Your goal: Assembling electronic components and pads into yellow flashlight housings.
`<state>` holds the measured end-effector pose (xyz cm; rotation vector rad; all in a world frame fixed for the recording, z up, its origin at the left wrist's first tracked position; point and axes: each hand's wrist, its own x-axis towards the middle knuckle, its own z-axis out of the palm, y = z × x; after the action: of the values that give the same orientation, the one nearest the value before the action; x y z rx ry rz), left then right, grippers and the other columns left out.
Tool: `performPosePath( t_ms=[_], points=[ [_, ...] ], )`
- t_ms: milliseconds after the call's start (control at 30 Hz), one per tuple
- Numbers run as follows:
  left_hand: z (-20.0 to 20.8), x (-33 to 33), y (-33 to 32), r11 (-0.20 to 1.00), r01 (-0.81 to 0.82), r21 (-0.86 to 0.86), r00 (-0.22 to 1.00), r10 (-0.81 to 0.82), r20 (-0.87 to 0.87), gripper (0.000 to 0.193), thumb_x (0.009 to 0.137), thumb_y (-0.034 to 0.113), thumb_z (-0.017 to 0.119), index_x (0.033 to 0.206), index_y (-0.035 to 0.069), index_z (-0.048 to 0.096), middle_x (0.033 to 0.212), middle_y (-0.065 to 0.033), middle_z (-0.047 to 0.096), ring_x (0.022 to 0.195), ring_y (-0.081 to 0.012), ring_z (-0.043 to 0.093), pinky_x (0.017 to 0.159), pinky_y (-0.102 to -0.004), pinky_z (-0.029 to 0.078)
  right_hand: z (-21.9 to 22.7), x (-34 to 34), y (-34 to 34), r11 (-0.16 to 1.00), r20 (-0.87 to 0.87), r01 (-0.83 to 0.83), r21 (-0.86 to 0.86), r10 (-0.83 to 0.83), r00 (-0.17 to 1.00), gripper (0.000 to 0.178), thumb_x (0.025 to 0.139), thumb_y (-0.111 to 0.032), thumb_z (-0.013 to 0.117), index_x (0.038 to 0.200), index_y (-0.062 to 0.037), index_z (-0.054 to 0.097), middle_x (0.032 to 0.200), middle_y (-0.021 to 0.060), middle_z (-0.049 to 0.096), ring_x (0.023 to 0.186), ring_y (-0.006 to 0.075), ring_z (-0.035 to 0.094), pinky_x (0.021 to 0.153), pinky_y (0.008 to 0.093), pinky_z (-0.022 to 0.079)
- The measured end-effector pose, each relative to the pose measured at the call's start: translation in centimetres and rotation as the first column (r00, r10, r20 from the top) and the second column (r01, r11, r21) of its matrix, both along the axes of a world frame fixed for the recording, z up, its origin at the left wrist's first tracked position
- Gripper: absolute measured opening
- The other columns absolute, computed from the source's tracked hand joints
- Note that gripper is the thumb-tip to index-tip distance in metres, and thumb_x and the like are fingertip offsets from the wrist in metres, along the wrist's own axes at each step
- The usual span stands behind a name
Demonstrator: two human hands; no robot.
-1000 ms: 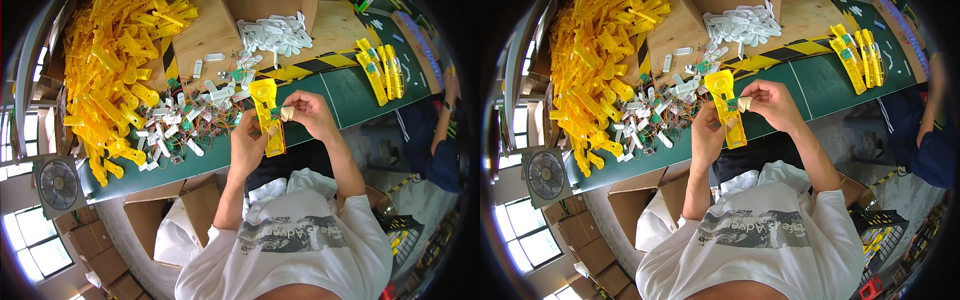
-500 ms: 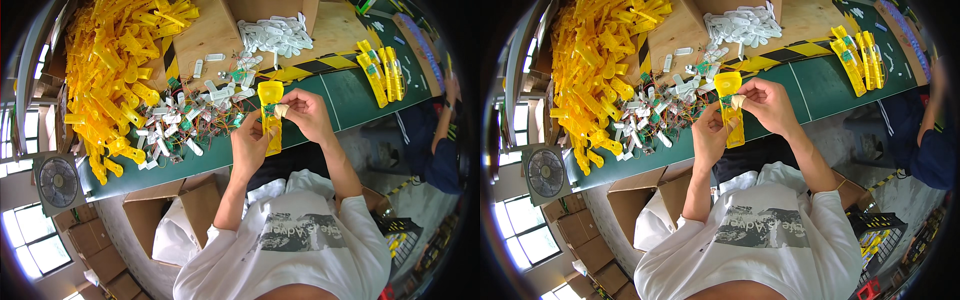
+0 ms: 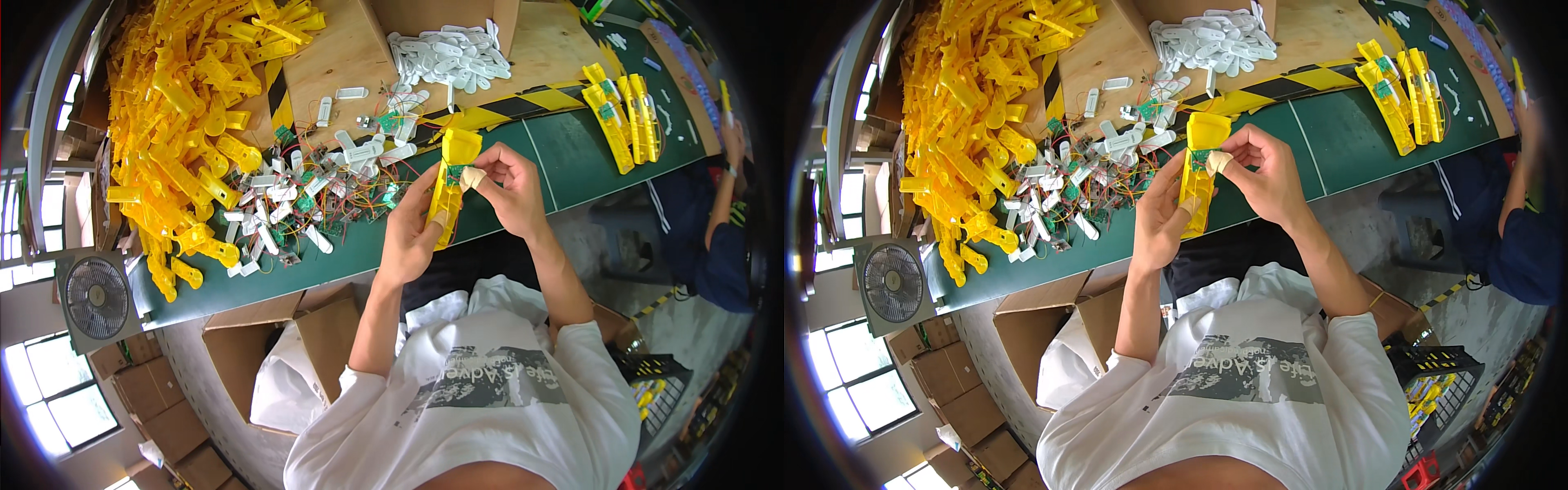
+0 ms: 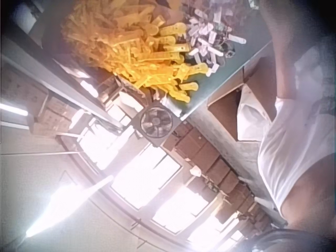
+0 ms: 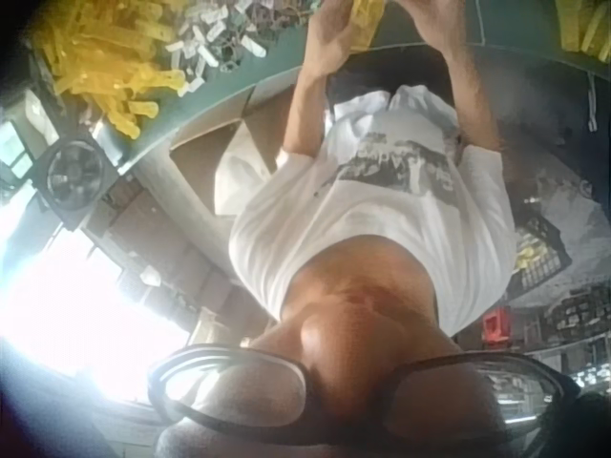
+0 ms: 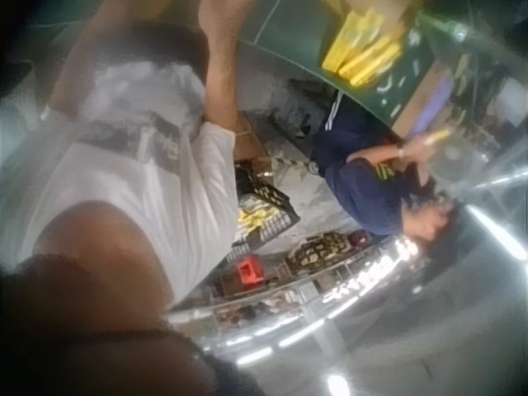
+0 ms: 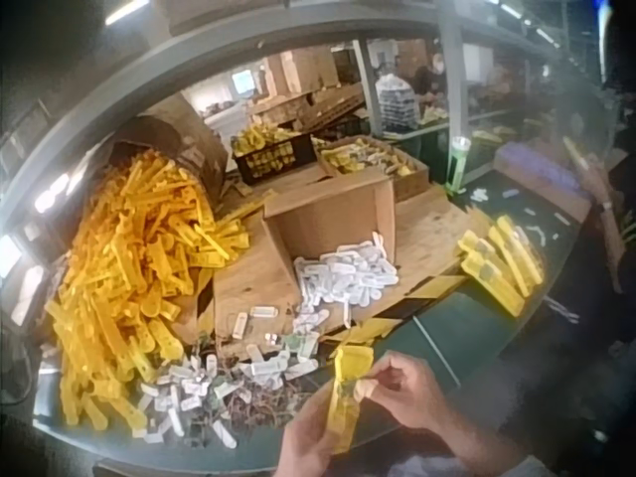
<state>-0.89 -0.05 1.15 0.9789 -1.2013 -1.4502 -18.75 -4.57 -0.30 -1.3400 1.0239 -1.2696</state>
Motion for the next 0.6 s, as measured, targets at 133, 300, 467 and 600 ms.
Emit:
performPosePath(
  t_ms=[133,300,467,600],
  points=[
    [-1.2,-0.2,-0.5,1.000,0.015,-0.015,0.962,-0.019,-0.274,0.045,0.094,0.003,0.045,0.138,-0.007,0.041,0.133,-0.0175,0.052,0.116,-0.0227,0.059,0.091,-0.0420,0.055,0.4,0.5,0.6,0.998,-0.014,0.045,-0.035,-0.046,0.999,0.016,0.086,-0.010,0.074,0.088,0.0017,0.064,0.082,0.0064,0.068,0.073,0.0108,0.066,0.068,0.0251,0.053],
    [-1.0,-2.5,-1.0,0.988,-0.154,0.004,0.985,0.154,-0.078,0.033,0.103,0.020,0.051,0.129,-0.001,0.046,0.109,-0.0138,0.066,0.091,-0.0161,0.066,0.074,-0.0308,0.058,1.0,0.3,0.9,0.992,-0.115,0.081,-0.093,-0.091,0.989,0.017,0.085,-0.010,0.075,0.088,0.0025,0.064,0.081,0.0070,0.068,0.073,0.0117,0.066,0.067,0.0262,0.054],
    [-0.8,-1.9,-0.6,0.988,-0.155,-0.008,0.979,0.155,0.135,0.027,0.103,0.021,0.053,0.119,0.001,0.044,0.097,-0.0141,0.069,0.079,-0.0136,0.066,0.067,-0.0262,0.054,1.0,0.5,1.1,0.999,-0.105,0.026,-0.041,-0.030,0.994,0.017,0.084,-0.007,0.075,0.089,0.0032,0.062,0.081,0.0085,0.068,0.073,0.0132,0.068,0.067,0.0267,0.056],
    [-1.4,-1.8,0.1,0.988,-0.153,-0.013,0.977,0.153,0.149,0.026,0.103,0.020,0.052,0.119,0.001,0.043,0.099,-0.0144,0.069,0.080,-0.0147,0.067,0.067,-0.0266,0.054,0.9,0.5,1.5,0.995,-0.176,0.008,-0.097,-0.025,0.984,0.018,0.084,-0.005,0.074,0.094,0.0013,0.061,0.081,0.0079,0.068,0.072,0.0134,0.068,0.069,0.0264,0.056]
  ],
)
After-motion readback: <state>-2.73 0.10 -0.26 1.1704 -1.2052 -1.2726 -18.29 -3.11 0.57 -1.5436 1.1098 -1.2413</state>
